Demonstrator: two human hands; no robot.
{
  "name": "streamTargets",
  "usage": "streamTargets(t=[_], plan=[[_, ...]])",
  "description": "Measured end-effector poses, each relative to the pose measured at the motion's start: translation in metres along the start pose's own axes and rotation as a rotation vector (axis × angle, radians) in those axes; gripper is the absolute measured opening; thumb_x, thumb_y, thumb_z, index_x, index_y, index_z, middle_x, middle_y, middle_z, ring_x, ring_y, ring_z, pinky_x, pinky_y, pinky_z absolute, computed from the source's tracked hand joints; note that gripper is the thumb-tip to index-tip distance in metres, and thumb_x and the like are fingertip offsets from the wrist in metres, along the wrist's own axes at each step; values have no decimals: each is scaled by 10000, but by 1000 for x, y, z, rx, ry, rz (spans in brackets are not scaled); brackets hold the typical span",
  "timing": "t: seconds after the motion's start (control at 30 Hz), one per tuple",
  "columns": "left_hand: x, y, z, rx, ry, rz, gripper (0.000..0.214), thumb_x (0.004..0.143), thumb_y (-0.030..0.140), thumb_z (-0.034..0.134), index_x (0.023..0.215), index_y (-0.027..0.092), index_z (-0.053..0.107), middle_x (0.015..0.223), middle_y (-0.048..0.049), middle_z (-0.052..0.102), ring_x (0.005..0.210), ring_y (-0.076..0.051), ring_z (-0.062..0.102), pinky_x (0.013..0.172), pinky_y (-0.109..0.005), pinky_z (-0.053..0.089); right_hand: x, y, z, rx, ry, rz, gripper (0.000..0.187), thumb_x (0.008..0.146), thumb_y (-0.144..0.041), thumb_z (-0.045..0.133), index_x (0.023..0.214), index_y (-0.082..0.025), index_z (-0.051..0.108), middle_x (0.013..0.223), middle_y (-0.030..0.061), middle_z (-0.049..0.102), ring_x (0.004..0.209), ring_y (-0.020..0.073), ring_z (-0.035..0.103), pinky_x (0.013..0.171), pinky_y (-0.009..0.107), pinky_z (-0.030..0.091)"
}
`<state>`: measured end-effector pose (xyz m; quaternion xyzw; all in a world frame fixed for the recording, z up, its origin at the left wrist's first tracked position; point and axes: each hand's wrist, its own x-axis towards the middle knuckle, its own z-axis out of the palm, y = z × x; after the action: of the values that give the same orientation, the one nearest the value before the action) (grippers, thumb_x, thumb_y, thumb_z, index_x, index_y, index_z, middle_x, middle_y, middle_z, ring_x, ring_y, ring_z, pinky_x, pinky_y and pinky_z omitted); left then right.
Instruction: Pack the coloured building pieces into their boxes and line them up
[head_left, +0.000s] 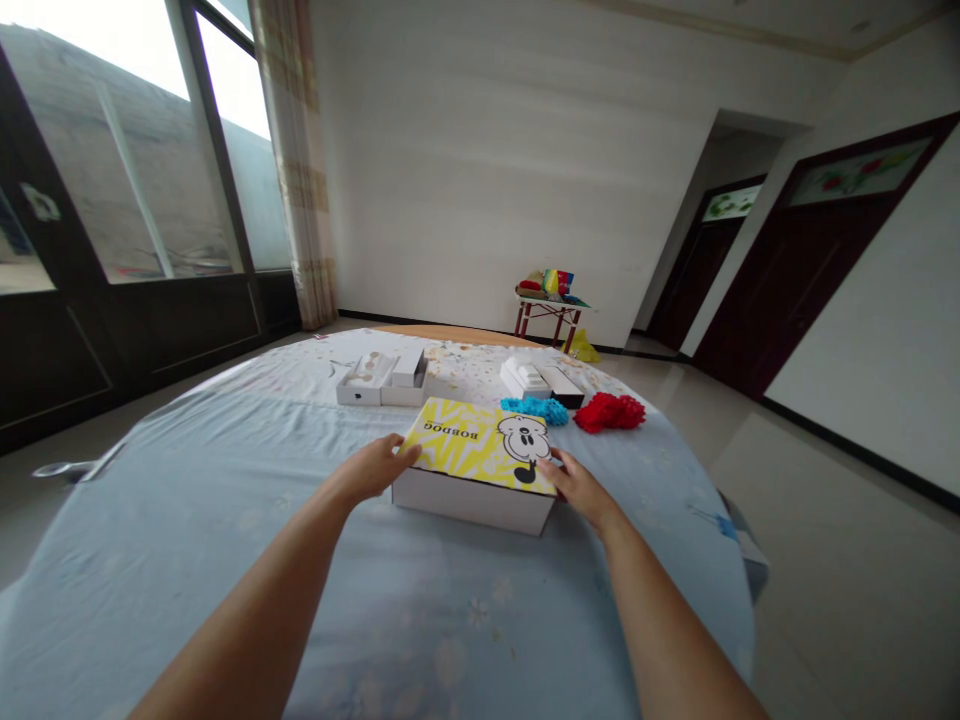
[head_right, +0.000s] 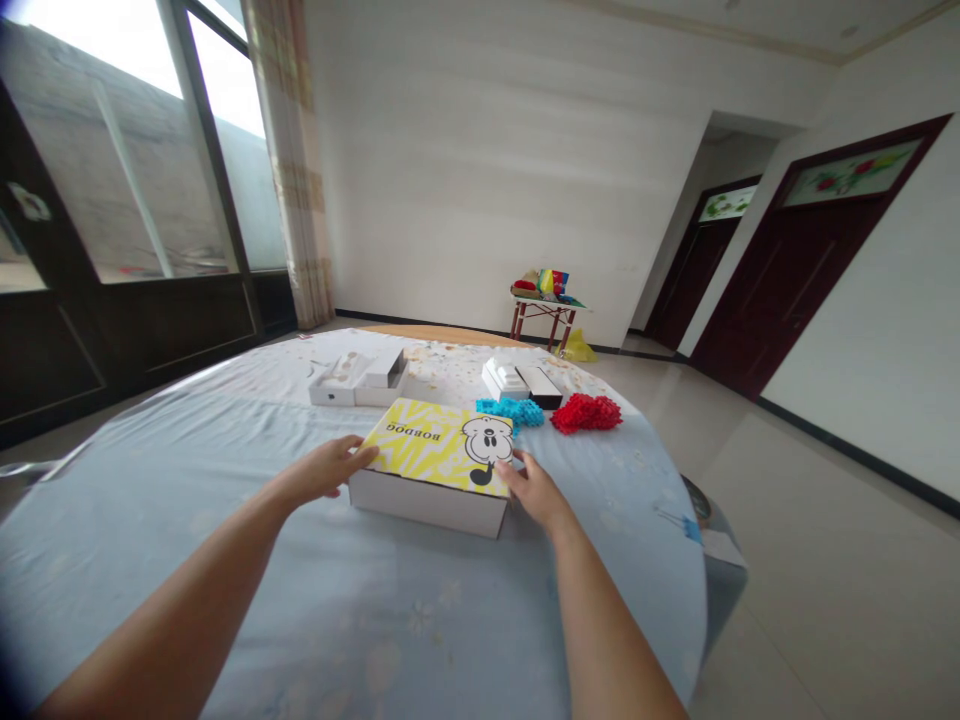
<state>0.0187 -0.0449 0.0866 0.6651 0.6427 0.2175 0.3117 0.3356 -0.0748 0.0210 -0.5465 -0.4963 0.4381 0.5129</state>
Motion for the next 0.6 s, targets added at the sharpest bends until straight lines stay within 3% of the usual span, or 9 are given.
streamTargets(t=[0.13, 0.27, 0.4, 0.53, 0.6], plan=[[-2, -1, -1, -149, -54, -118, 700, 634, 610, 544, 1186, 182, 503, 873, -145, 681, 510, -213, 624, 400, -266, 434, 9, 5, -3, -38, 114, -34, 624, 639, -496, 690, 1172, -200, 559, 1061, 72, 663, 958, 239, 621, 857, 385, 478], [-2, -2, -3, -165, -94, -146, 709, 626, 650, 542, 1142, 163, 529, 731, -121, 675, 444, -217, 615, 381, -267, 444, 26, 6, -2, -12, 242, -81, 703, 653, -558, 648, 1244, -203, 509, 1320, 83, 504, 1203, 262, 469, 974, 393, 400], [6, -6, 0, -179, -73, -132, 672, 652, 645, 530, 1102, 147, 538, 666, -89, 660, 518, -232, 645, 412, -279, 489, 34, 6, 6, 54, 168, -77, 693, 689, -569, 614, 1272, -214, 489, 1347, 57, 481, 1247, 252, 427, 1005, 359, 375], [16, -15, 3, -232, -25, -133, 584, 674, 608, 538, 1034, 148, 567, 644, -54, 629, 523, -215, 642, 459, -300, 522, 32, 6, 9, 97, 48, -97, 643, 711, -534, 607, 1259, -219, 493, 1261, 65, 559, 1138, 249, 529, 944, 358, 432], [20, -20, 3, -279, 38, -133, 536, 672, 579, 559, 991, 148, 586, 695, -56, 626, 522, -197, 634, 476, -301, 528, 30, 7, 8, 63, 74, -111, 654, 707, -521, 614, 1271, -222, 475, 1233, 69, 574, 1100, 244, 550, 922, 359, 441]])
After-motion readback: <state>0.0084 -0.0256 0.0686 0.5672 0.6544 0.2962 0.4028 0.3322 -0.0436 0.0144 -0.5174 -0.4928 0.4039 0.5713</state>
